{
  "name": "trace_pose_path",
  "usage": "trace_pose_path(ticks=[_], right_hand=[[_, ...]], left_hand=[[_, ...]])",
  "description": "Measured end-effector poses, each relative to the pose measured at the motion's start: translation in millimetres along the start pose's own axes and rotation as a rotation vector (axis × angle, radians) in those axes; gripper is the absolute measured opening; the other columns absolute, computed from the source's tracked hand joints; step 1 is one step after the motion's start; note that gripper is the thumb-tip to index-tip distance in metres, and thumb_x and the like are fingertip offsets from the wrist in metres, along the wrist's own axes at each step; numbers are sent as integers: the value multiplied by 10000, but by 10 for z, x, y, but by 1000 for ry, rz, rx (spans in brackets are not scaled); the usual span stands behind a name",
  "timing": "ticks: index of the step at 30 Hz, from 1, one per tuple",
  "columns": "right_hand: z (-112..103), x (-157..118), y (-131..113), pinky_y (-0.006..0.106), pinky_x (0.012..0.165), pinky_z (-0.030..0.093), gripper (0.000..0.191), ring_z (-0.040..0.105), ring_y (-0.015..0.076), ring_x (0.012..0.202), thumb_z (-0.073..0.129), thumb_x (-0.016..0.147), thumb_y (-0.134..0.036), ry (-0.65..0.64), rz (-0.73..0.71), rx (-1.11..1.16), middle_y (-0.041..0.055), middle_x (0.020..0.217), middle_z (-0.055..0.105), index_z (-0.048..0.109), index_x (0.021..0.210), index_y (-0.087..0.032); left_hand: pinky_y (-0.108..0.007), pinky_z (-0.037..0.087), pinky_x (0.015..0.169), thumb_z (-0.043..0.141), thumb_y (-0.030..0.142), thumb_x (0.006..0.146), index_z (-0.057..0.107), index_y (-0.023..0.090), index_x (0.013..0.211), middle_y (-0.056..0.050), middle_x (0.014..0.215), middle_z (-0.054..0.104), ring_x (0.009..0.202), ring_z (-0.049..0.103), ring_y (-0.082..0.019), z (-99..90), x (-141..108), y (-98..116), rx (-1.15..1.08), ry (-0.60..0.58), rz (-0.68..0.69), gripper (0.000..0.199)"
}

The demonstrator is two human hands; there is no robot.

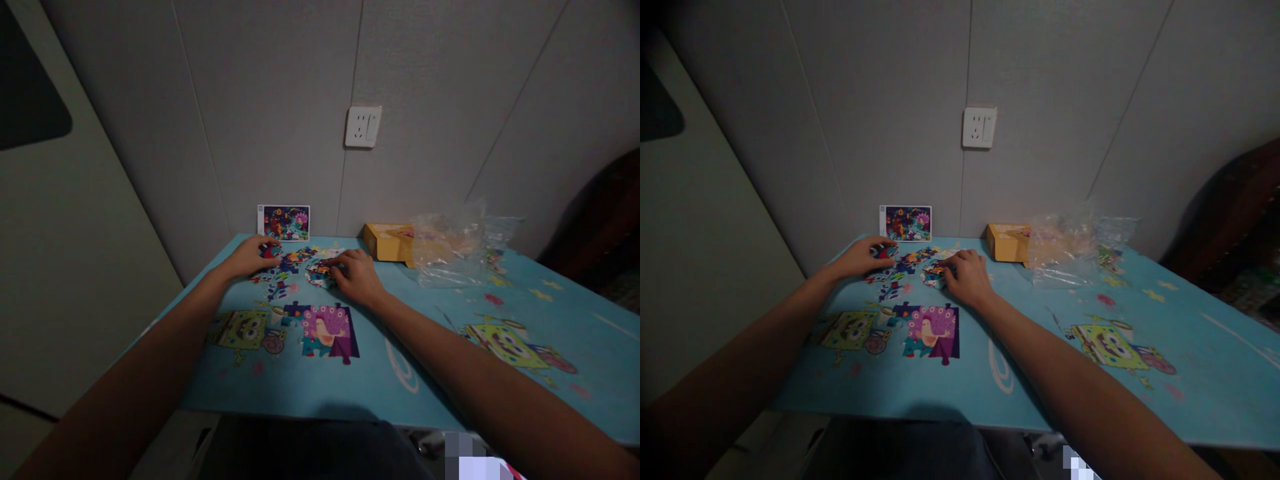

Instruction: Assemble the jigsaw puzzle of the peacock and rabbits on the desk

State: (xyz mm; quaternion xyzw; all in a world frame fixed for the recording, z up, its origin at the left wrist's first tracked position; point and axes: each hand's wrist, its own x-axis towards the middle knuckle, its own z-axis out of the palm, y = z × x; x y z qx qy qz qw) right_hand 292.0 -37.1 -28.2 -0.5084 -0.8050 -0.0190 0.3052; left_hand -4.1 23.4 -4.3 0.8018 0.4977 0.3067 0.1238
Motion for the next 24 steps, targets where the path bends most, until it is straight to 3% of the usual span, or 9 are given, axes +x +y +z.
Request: trace_pose_path(ticks=[4, 8, 10, 16, 20, 24], right_hand=[[-16, -5, 2, 387, 878, 333, 276, 517, 263, 1008, 537, 909, -284, -4, -2, 7, 105, 1017, 679, 749, 1066, -201], [-21, 0, -5, 384, 878, 335, 271, 521, 259, 1007, 538, 911, -283, -4, 6, 11, 100, 1020, 679, 751, 1058, -202], [-3, 6, -16, 387, 878, 336, 269, 520, 262, 1014, 541, 909, -276, -9, 4, 1, 99, 1026, 682, 749, 1062, -202], [35, 13, -28, 392, 896, 342, 276, 519, 252, 1005, 537, 917, -292, -23, -12, 0, 100, 1027, 679, 742, 1081, -205], [25, 8, -16, 393, 894, 340, 277, 518, 253, 1009, 529, 925, -298, -17, -2, -7, 96, 1025, 677, 742, 1085, -219], [21, 9, -21, 393, 892, 338, 283, 515, 254, 1008, 527, 926, -295, -30, -8, -16, 101, 1029, 674, 738, 1094, -212]], left_hand=[[-362, 478, 958, 758, 581, 655, 702, 214, 1175, -72, 1197, 683, 1086, 620, -276, 49, -85, 14, 24, -170, 40, 639], [-353, 430, 1028, 489, 559, 902, 669, 200, 1244, -85, 1268, 655, 1160, 588, -254, 206, 16, 56, 171, -38, -58, 528], [-393, 395, 1065, 463, 486, 925, 659, 196, 1264, -106, 1311, 628, 1219, 552, -274, 317, 87, 62, 231, -5, -117, 487], [-518, 414, 979, 601, 342, 796, 777, 269, 954, -101, 1099, 727, 1085, 624, -357, 485, 222, 83, 273, -83, -275, 248], [-415, 468, 856, 699, 326, 678, 765, 235, 813, -92, 887, 749, 955, 662, -328, 434, 250, 28, 215, -102, -336, 175], [-312, 468, 646, 766, 353, 598, 682, 212, 639, -18, 551, 635, 675, 647, -242, 416, 236, -63, 85, -69, -389, 170]])
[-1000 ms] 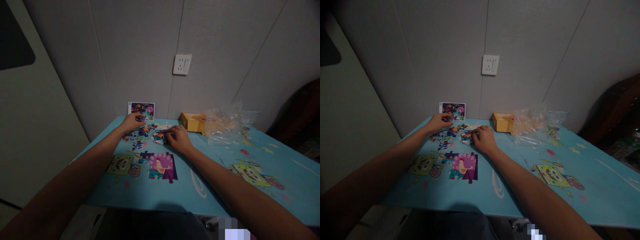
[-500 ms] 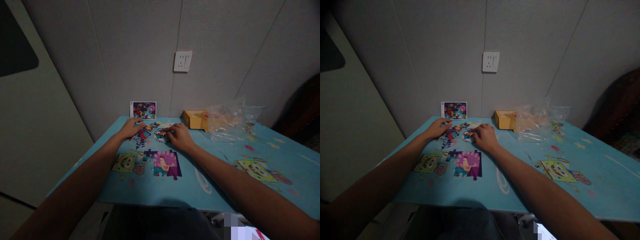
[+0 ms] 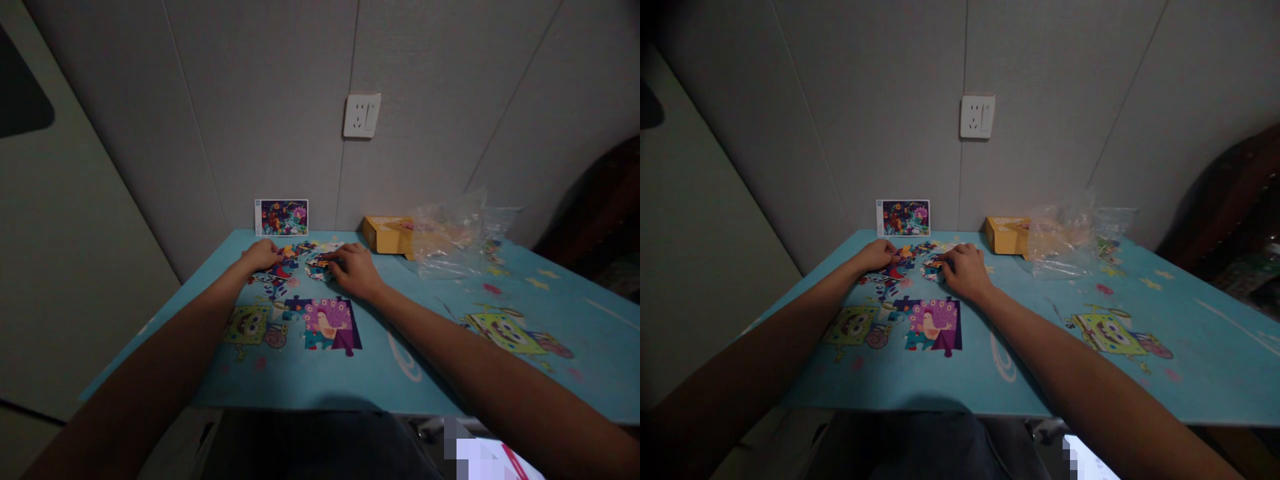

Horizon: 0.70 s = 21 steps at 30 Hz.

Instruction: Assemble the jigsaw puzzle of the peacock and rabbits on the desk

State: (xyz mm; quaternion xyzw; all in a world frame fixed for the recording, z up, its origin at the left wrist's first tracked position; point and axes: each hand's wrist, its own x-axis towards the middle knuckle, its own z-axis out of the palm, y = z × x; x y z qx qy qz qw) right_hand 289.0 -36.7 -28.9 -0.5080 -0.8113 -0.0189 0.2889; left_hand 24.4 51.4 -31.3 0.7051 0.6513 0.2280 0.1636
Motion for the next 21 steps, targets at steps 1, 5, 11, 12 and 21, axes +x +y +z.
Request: trace_pose_path(ticks=[1, 5, 11, 12, 21], right_hand=[[-2, 0, -3, 392, 891, 339, 283, 516, 254, 1007, 527, 926, -296, -3, -1, 1, 100, 1031, 675, 738, 1095, -212], [-11, -7, -5, 386, 886, 343, 280, 520, 256, 1009, 535, 917, -293, 7, 2, 11, 97, 1033, 680, 742, 1085, -210], [-18, -21, 14, 388, 905, 354, 282, 529, 252, 1004, 537, 920, -301, 23, -10, 22, 107, 1026, 677, 740, 1078, -185], [-22, -22, 10, 388, 906, 358, 279, 535, 249, 1004, 538, 922, -305, 28, -14, 33, 106, 1029, 679, 739, 1073, -185], [-31, -78, -103, 308, 686, 448, 325, 609, 178, 750, 573, 898, -429, 14, 42, 595, 67, 877, 711, 693, 1041, -163]], left_hand=[[-299, 458, 607, 772, 360, 591, 669, 206, 634, -6, 523, 614, 625, 630, -223, 3, -4, -16, -47, 14, -8, 190], [-263, 445, 552, 763, 357, 609, 672, 177, 708, -10, 605, 651, 574, 601, -171, -24, -38, -46, -256, 117, -12, 226], [-289, 496, 653, 680, 314, 690, 716, 154, 874, -57, 762, 712, 714, 647, -200, -205, -101, -25, -442, 346, -35, 247], [-294, 505, 672, 676, 315, 703, 716, 150, 889, -65, 793, 720, 734, 653, -201, -229, -129, 1, -467, 367, -29, 252], [-298, 535, 652, 718, 314, 727, 724, 153, 1012, -32, 751, 699, 658, 637, -152, -81, -622, 561, -685, -121, 390, 328]])
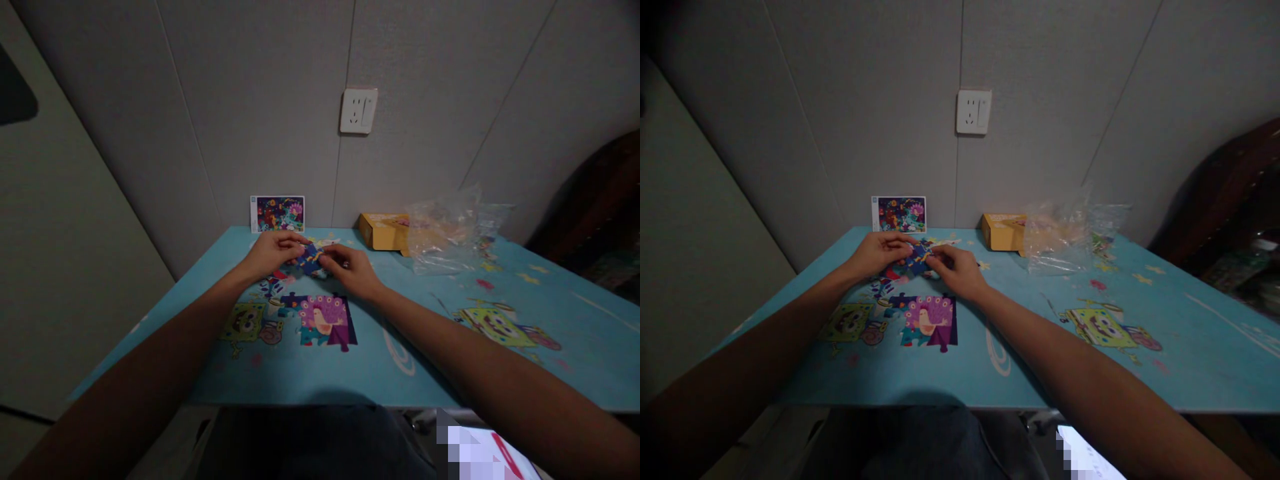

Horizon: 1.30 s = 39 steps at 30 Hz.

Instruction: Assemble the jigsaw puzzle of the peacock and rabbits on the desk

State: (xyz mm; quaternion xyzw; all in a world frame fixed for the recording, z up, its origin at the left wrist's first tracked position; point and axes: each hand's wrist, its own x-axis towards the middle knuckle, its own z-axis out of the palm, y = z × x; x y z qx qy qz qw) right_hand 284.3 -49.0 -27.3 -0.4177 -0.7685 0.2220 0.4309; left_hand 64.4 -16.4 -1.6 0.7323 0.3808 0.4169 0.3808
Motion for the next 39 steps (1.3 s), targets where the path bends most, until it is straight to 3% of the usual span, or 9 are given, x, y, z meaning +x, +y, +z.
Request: trace_pose_path(ticks=[5, 11, 16, 23, 28, 32, 35, 39], right_hand=[[-3, -27, 29, 285, 611, 420, 327, 570, 149, 655, 655, 790, -468, -114, 116, 311, 36, 769, 677, 670, 889, -156], [13, 0, 69, 271, 562, 388, 385, 517, 126, 580, 700, 726, -514, -91, 186, 441, 18, 687, 647, 671, 850, -150], [-3, -17, 49, 272, 602, 416, 327, 570, 145, 649, 678, 765, -459, -108, 136, 335, 42, 759, 685, 692, 852, -144], [-28, -26, 113, 282, 615, 435, 337, 574, 147, 638, 620, 868, -395, -93, 39, 81, 43, 794, 709, 712, 1068, -139], [-93, -8, 86, 376, 897, 471, 268, 648, 223, 998, 534, 953, -263, -137, -218, -89, 99, 1097, 724, 721, 1134, -201], [-116, -5, 14, 352, 854, 479, 282, 649, 211, 945, 611, 925, -248, -175, -264, -221, 104, 1064, 716, 687, 1189, -186], [-96, -11, -11, 332, 813, 481, 252, 645, 203, 881, 697, 866, -245, -196, -286, -275, 100, 985, 717, 699, 1099, -149], [-64, -30, 3, 347, 863, 477, 232, 639, 219, 978, 587, 908, -157, -279, -432, -271, 110, 1036, 714, 676, 1122, -151]], left_hand=[[-307, 544, 730, 710, 257, 728, 698, 166, 1107, -58, 904, 721, 834, 676, -184, 124, -69, 58, -46, -185, 13, 390], [-293, 508, 645, 706, 312, 745, 702, 144, 1097, -47, 787, 715, 693, 655, -165, 17, -52, 27, 49, -171, 3, 390], [-272, 489, 618, 721, 350, 721, 726, 148, 879, -58, 790, 730, 690, 657, -166, -27, -45, 8, 118, -224, 16, 257], [-229, 424, 573, 720, 355, 723, 716, 134, 844, -18, 662, 672, 604, 603, -133, -93, -65, 33, 316, -509, -66, 252], [-219, 377, 568, 779, 374, 675, 706, 152, 976, 23, 667, 634, 614, 589, -133, -94, -86, 72, 522, -729, -122, 382], [-218, 379, 599, 772, 341, 674, 702, 168, 966, 23, 723, 626, 670, 588, -140, -45, -101, 96, 572, -744, -129, 346], [-223, 372, 599, 759, 312, 677, 710, 167, 918, 18, 727, 626, 671, 572, -138, -19, -107, 122, 582, -741, -136, 285], [-220, 358, 581, 761, 315, 670, 694, 158, 831, 21, 691, 609, 642, 549, -129, -4, -109, 146, 576, -744, -122, 235]])
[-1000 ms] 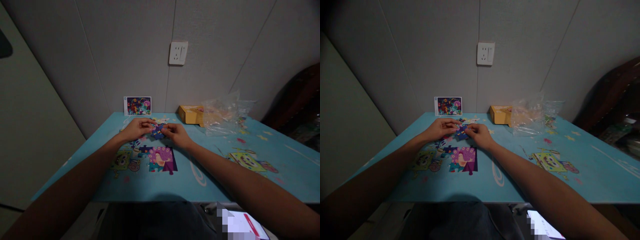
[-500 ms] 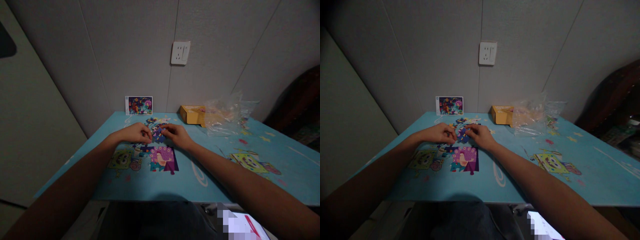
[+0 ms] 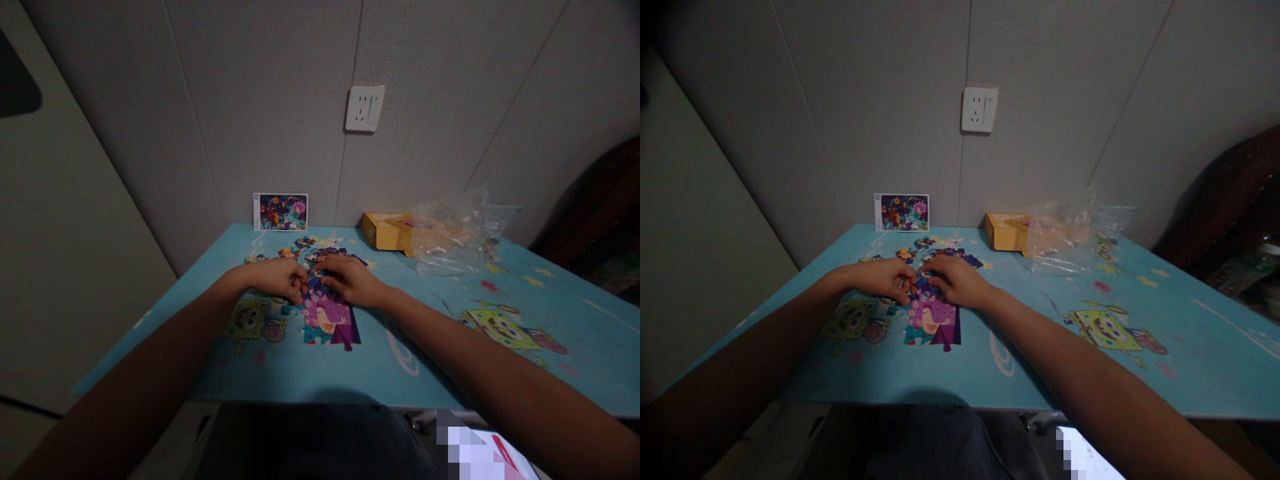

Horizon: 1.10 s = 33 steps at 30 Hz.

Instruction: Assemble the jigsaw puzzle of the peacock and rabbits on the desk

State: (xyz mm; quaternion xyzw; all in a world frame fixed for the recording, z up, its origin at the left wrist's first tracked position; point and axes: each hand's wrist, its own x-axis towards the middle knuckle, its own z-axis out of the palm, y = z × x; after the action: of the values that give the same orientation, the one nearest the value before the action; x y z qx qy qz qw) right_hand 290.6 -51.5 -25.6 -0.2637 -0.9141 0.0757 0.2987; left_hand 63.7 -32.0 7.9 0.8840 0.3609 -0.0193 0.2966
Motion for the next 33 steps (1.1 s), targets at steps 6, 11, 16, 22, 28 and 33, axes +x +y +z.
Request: trace_pose_path(ticks=[6, 11, 16, 22, 28, 33], right_hand=[[3, -17, -12, 346, 846, 477, 312, 637, 211, 966, 514, 932, -138, -8, -16, 39, 103, 1058, 715, 661, 1204, -174], [15, 1, -10, 326, 784, 469, 224, 641, 198, 852, 600, 917, -193, -22, 77, 35, 94, 925, 732, 710, 1108, -157], [18, 3, 14, 346, 839, 463, 214, 644, 213, 901, 639, 907, -236, -21, 17, -2, 104, 954, 734, 721, 1082, -146], [10, 9, -7, 352, 825, 470, 289, 628, 233, 912, 649, 901, -282, -93, 38, -68, 124, 943, 696, 714, 1126, -114], [45, 13, -1, 381, 847, 449, 272, 591, 253, 940, 679, 878, -297, -122, 58, -132, 126, 926, 665, 738, 1078, -123], [66, 11, -8, 369, 866, 430, 157, 574, 228, 958, 701, 860, -270, -149, 52, -77, 88, 943, 653, 757, 967, -170]], left_hand=[[-213, 340, 556, 779, 351, 654, 695, 168, 825, 31, 675, 606, 606, 536, -114, 31, 22, 15, -14, -35, 33, 264], [-222, 341, 559, 784, 380, 669, 664, 171, 735, 35, 627, 604, 588, 538, -115, 41, 41, -2, 2, -36, 35, 250], [-225, 358, 561, 781, 390, 677, 695, 168, 754, 22, 646, 638, 596, 552, -121, 43, 34, -17, -31, -51, 8, 250], [-228, 359, 546, 780, 401, 680, 703, 151, 712, -7, 645, 669, 582, 550, -119, 61, 33, 11, -64, -20, -53, 263], [-243, 318, 502, 742, 417, 714, 685, 161, 633, -10, 580, 651, 543, 528, -126, 73, 45, 43, -19, 42, -139, 275], [-248, 298, 483, 716, 509, 723, 645, 164, 574, -10, 529, 626, 499, 499, -115, 85, 64, 13, 26, 49, -146, 382]])
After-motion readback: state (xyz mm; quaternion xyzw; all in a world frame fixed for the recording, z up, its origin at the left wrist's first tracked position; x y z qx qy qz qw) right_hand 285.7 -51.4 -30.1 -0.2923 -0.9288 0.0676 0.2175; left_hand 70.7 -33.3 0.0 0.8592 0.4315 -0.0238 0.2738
